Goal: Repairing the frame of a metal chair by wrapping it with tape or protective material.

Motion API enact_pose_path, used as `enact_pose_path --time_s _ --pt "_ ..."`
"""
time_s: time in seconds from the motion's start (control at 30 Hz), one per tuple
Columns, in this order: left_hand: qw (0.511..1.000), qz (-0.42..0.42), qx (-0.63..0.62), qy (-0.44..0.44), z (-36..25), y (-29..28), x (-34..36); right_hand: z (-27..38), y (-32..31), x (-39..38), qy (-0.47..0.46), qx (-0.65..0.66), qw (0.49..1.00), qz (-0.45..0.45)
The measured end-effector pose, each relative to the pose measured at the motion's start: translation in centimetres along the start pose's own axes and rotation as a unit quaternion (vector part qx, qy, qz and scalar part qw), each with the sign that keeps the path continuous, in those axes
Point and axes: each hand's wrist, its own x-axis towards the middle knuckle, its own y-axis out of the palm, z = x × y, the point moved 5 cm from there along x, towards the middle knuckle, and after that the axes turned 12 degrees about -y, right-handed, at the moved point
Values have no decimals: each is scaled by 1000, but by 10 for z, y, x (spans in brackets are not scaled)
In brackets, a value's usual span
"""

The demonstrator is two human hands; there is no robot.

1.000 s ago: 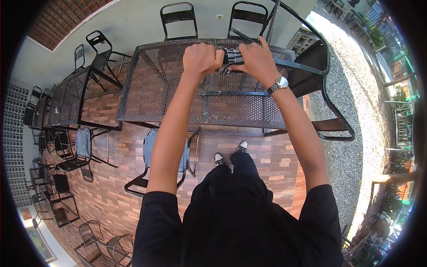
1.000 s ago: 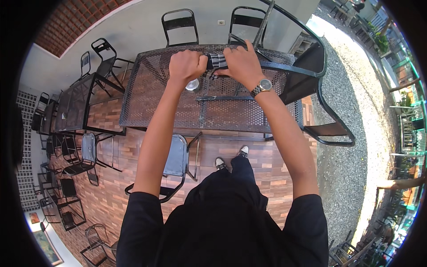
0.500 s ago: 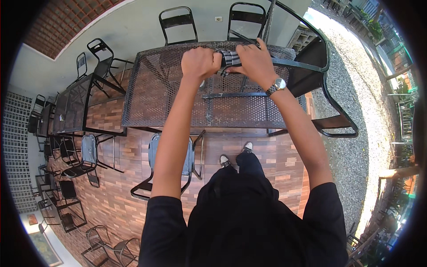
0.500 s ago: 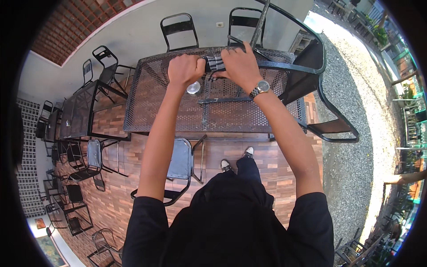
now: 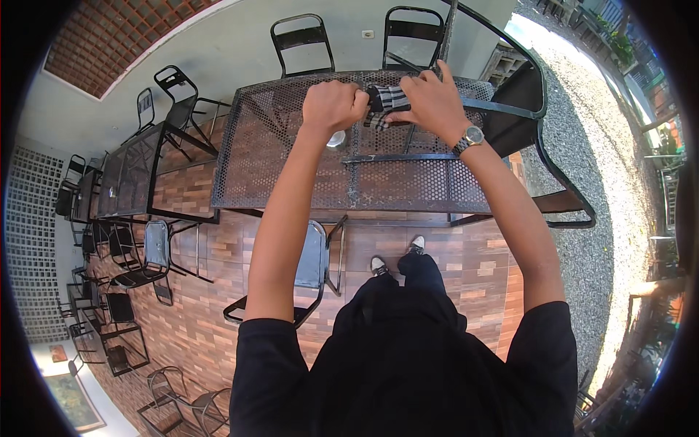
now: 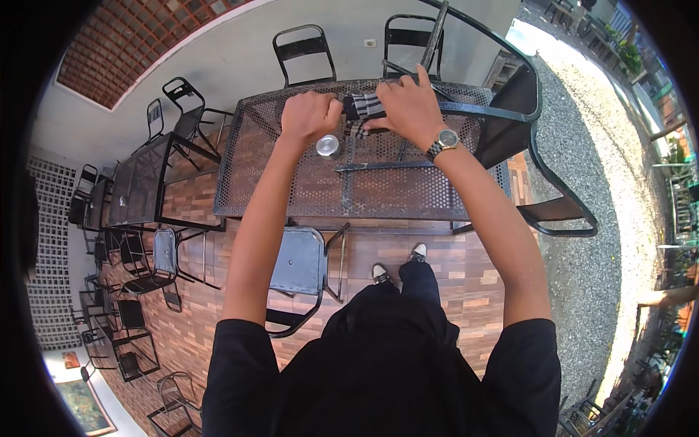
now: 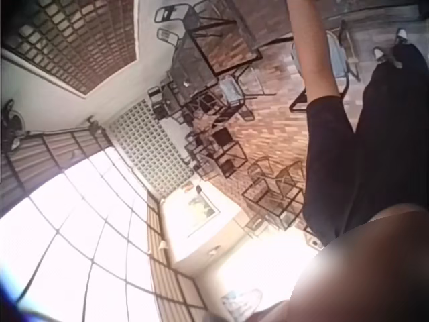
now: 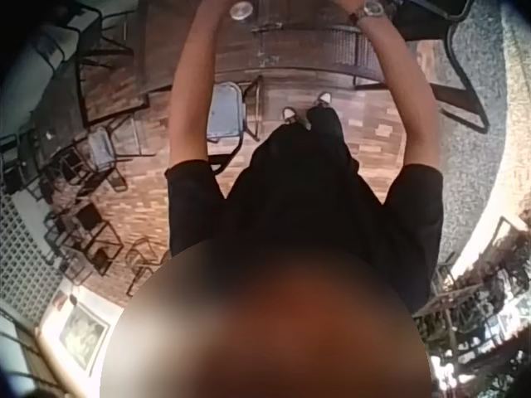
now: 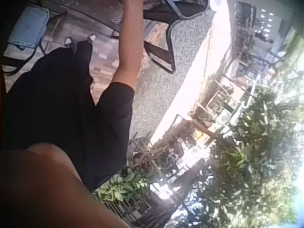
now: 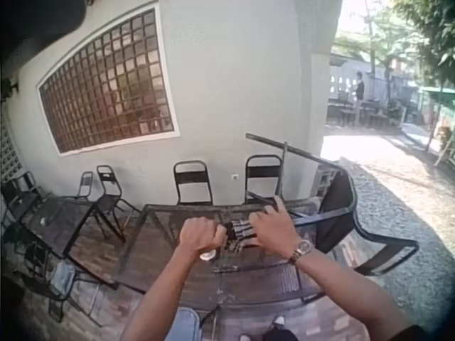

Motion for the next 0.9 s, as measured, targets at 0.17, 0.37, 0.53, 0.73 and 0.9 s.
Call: enact_pose_path --time_s 0.17,0.37,0.53,0.73,0.9 --pt "999 -4 13 -34 -7 1 1 3 6 4 12 6 1000 28" --pt "999 -17 18 -48 -7 4 2 19 13 16 11 41 998 -46" --pt "999 -15 5 -33 -1 5 -2 43 -2 10 -32 14 996 -80" --pt "988 -143 3 54 1 -1 -13 37 -3 -4 -21 70 986 -147" --pt "978 -189 50 71 -3 0 -41 40 5 -7 35 29 982 -184"
